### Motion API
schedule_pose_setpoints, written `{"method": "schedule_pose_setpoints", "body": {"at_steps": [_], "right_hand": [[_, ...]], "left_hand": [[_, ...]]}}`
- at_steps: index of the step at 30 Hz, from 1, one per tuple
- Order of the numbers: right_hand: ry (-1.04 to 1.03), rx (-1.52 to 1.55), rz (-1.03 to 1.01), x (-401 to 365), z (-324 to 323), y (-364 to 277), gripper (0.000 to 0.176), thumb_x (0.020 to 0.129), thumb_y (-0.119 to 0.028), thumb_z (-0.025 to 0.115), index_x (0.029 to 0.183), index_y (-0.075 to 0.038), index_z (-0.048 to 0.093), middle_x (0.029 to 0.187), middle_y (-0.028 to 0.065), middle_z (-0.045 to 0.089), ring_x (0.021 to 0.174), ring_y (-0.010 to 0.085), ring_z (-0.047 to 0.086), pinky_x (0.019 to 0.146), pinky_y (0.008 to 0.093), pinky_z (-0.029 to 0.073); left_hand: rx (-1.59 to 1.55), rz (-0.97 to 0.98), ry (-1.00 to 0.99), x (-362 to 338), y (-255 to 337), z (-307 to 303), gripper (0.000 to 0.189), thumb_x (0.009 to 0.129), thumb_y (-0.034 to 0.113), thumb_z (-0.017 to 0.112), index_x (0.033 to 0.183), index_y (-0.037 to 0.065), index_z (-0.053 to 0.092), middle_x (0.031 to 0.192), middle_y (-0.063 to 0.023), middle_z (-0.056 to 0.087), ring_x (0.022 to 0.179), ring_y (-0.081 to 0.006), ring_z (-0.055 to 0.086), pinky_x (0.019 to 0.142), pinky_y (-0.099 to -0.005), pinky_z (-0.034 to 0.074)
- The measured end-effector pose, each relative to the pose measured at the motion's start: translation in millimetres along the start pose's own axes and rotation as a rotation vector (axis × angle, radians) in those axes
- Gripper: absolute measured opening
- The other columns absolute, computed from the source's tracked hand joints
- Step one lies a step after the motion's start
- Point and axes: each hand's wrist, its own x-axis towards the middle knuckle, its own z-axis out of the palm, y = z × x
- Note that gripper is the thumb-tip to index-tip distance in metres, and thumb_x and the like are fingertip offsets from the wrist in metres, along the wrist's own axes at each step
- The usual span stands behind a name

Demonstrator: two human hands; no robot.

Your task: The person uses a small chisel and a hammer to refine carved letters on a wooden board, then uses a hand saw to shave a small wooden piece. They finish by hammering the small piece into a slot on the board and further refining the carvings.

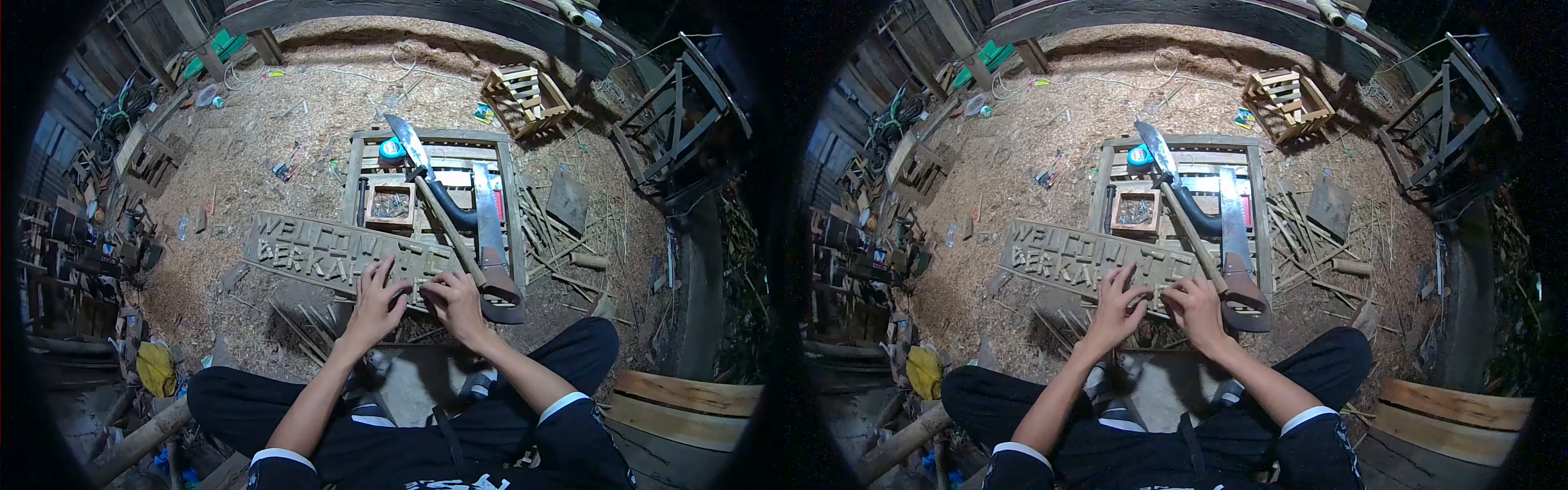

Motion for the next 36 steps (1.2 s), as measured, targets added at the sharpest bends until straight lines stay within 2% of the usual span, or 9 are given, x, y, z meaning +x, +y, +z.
{"method": "schedule_pose_setpoints", "body": {"at_steps": [7, 19, 26, 30, 32, 34, 36], "right_hand": [[0.011, -0.069, 0.000, -1.4, 2.4, -4.5, 0.018, 0.083, -0.009, 0.079, 0.101, -0.009, 0.077, 0.099, 0.0064, 0.070, 0.096, 0.0298, 0.064, 0.085, 0.0431, 0.048], [-0.005, -0.044, 0.000, -3.2, -0.7, -4.9, 0.020, 0.085, -0.009, 0.078, 0.105, -0.009, 0.077, 0.101, 0.0062, 0.071, 0.098, 0.0288, 0.065, 0.086, 0.0425, 0.046], [0.008, 0.075, 0.037, -7.1, -6.6, -0.8, 0.023, 0.088, -0.006, 0.076, 0.111, -0.004, 0.075, 0.102, 0.0112, 0.071, 0.099, 0.0324, 0.066, 0.086, 0.0441, 0.049], [0.052, 0.131, 0.078, -7.0, -27.6, -8.8, 0.024, 0.088, -0.005, 0.077, 0.112, -0.002, 0.074, 0.101, 0.0130, 0.070, 0.096, 0.0355, 0.067, 0.085, 0.0449, 0.051], [0.071, 0.052, 0.051, -5.2, -36.9, -8.6, 0.023, 0.086, -0.006, 0.079, 0.109, -0.004, 0.075, 0.101, 0.0102, 0.071, 0.097, 0.0324, 0.066, 0.085, 0.0434, 0.049], [0.079, -0.161, 0.027, 0.0, -53.5, -16.1, 0.022, 0.085, -0.008, 0.080, 0.107, -0.007, 0.076, 0.101, 0.0067, 0.071, 0.097, 0.0282, 0.065, 0.085, 0.0412, 0.047], [0.095, -0.171, 0.060, -3.5, -52.4, -10.1, 0.022, 0.084, -0.010, 0.081, 0.106, -0.009, 0.076, 0.101, 0.0040, 0.071, 0.098, 0.0252, 0.063, 0.087, 0.0405, 0.044]], "left_hand": [[0.030, 0.016, -0.027, -0.9, 3.9, -1.6, 0.041, 0.084, 0.025, 0.085, 0.122, 0.014, 0.074, 0.167, -0.0195, 0.036, 0.147, -0.0432, 0.034, 0.123, -0.0552, 0.030], [-0.001, 0.017, -0.034, 1.2, -2.6, -0.4, 0.047, 0.082, 0.027, 0.087, 0.125, 0.015, 0.073, 0.166, -0.0190, 0.037, 0.148, -0.0417, 0.033, 0.122, -0.0548, 0.029], [0.032, 0.041, -0.032, 2.5, 0.4, -5.5, 0.050, 0.078, 0.029, 0.089, 0.123, 0.015, 0.074, 0.165, -0.0188, 0.038, 0.148, -0.0412, 0.034, 0.121, -0.0542, 0.029], [0.043, 0.018, -0.043, 2.1, 3.4, -8.3, 0.042, 0.084, 0.030, 0.085, 0.123, 0.017, 0.076, 0.166, -0.0158, 0.038, 0.148, -0.0407, 0.034, 0.123, -0.0532, 0.027], [0.043, 0.020, -0.030, 1.3, 3.2, -7.4, 0.038, 0.086, 0.029, 0.084, 0.122, 0.018, 0.077, 0.166, -0.0152, 0.038, 0.148, -0.0405, 0.034, 0.123, -0.0531, 0.028], [0.068, 0.045, -0.018, 1.0, 4.5, -6.6, 0.030, 0.089, 0.024, 0.081, 0.118, 0.019, 0.079, 0.165, -0.0148, 0.040, 0.147, -0.0399, 0.035, 0.122, -0.0528, 0.028], [0.060, 0.045, -0.012, 2.4, 5.5, -3.9, 0.028, 0.089, 0.022, 0.081, 0.116, 0.018, 0.080, 0.165, -0.0147, 0.041, 0.147, -0.0396, 0.036, 0.122, -0.0527, 0.029]]}}
